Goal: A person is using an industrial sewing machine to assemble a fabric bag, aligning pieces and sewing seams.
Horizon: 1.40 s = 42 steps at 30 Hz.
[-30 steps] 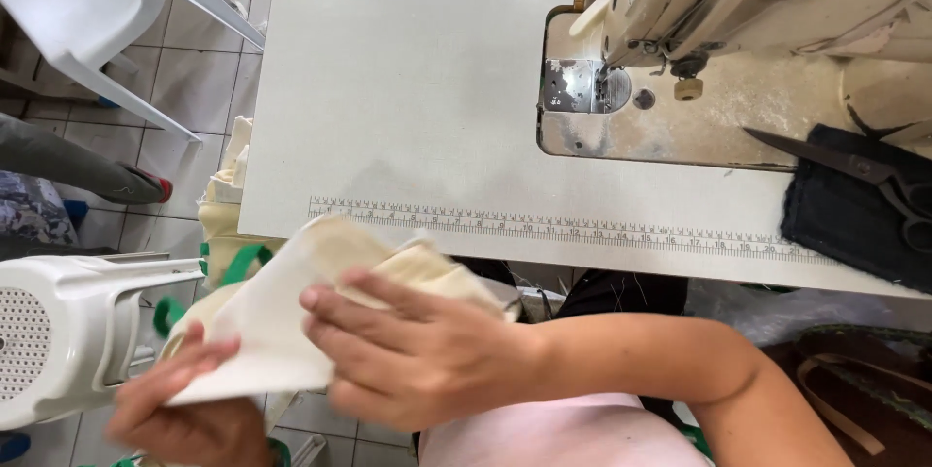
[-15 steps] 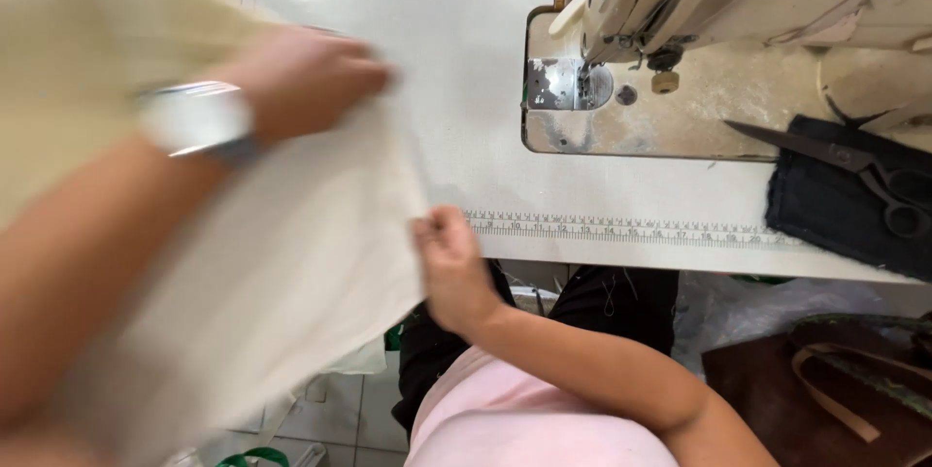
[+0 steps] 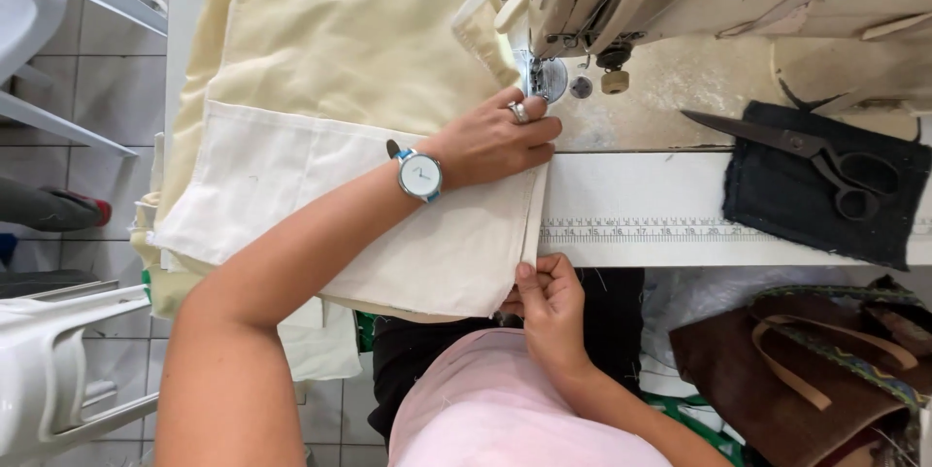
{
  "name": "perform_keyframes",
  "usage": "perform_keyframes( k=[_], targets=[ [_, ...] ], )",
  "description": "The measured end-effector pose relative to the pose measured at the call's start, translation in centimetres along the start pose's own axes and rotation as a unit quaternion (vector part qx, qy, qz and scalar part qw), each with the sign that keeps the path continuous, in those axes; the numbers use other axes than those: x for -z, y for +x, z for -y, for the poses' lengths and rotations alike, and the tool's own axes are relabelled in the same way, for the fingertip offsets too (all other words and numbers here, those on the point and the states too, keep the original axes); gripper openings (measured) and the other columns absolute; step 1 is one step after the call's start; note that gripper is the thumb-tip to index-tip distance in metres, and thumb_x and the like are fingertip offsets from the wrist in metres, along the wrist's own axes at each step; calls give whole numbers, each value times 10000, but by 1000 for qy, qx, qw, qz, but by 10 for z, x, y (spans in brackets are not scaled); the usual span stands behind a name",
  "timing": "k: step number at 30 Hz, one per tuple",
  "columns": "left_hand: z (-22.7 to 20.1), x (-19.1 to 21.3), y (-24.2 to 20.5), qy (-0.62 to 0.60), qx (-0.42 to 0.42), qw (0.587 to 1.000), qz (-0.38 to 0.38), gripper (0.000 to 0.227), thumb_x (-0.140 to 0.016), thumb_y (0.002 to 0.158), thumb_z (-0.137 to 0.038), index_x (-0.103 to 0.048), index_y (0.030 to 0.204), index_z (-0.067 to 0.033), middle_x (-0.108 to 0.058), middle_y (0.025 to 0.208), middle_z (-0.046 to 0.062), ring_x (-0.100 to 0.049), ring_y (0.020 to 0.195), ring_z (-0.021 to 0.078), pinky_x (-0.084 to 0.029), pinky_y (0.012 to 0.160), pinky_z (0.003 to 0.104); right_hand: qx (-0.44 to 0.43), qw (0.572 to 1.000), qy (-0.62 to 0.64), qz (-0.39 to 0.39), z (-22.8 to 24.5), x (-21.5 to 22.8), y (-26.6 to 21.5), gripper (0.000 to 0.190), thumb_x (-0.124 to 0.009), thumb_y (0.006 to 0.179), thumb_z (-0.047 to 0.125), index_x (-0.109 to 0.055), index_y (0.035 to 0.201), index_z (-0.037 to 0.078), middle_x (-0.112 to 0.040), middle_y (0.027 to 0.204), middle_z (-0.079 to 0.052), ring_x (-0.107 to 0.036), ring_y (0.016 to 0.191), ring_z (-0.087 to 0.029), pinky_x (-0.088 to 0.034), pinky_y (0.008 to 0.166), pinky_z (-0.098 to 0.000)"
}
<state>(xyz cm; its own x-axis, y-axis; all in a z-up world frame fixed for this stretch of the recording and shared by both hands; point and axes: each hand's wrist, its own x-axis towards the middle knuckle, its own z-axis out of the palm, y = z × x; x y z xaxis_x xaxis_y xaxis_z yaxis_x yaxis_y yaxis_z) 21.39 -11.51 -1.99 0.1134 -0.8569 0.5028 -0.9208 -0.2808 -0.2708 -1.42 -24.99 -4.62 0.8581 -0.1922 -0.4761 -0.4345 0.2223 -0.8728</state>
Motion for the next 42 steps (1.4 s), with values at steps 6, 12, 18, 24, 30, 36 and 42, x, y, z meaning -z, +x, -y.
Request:
perform_keyframes(
  k=[6,12,18,24,30,36,42],
  targets=[
    [-48,-9,17,-189,307,916,177,174,-598,891,114,-532,793,-14,-499,899,141,-504,504,289,-448,360,424,66,996,-37,37,1,4,3,267,-723,924,255,-570,828,58,-664,614,-89,-709,528,-186,-646,508,-299],
    [-89,17,22,-98,374,911,144,437,-624,718,185,-540,1089,-30,-606,860,135,-572,665,258,-487,485,354,47,997,-20,57,-2,12,1,214,-742,917,218,-590,864,77,-682,648,-70,-751,536,-216,-616,512,-293],
    [-150,40,16,23,369,918,145,172,-644,876,-178,-710,879,-18,-535,1058,163,-519,985,364,-459,849,411,72,990,-37,116,2,19,2,50,-631,882,-44,-630,837,-24,-737,681,-165,-772,620,-244,-693,585,-355],
    [-176,29,12,55,393,907,142,440,-676,921,-270,-679,1206,66,-570,1116,160,-534,962,314,-402,792,415,253,855,-404,204,71,56,29,113,-829,731,190,-784,832,166,-735,590,-85,-764,604,-237,-590,552,-374],
    [-192,39,24,110,400,888,200,1008,-694,755,-706,-604,1293,141,-520,1140,216,-493,1007,375,-409,877,471,642,549,-452,285,127,26,128,254,-531,1023,30,-763,1096,103,-746,1184,-95,-666,1224,-289,-475,1133,-436],
    [-217,45,18,191,396,863,249,657,-655,945,-345,-535,1404,110,-490,1150,160,-491,1048,359,-425,899,450,554,585,-455,380,131,19,174,261,-562,922,-64,-675,1119,64,-745,1154,-127,-668,1211,-318,-434,1165,-503],
    [-219,38,15,180,419,887,71,208,-593,919,-1,-731,1047,87,-631,932,226,-649,940,408,-502,762,463,538,595,-443,400,132,20,188,151,-602,929,-17,-695,966,96,-745,1171,-76,-673,1226,-285,-509,1113,-431]
  ],
)
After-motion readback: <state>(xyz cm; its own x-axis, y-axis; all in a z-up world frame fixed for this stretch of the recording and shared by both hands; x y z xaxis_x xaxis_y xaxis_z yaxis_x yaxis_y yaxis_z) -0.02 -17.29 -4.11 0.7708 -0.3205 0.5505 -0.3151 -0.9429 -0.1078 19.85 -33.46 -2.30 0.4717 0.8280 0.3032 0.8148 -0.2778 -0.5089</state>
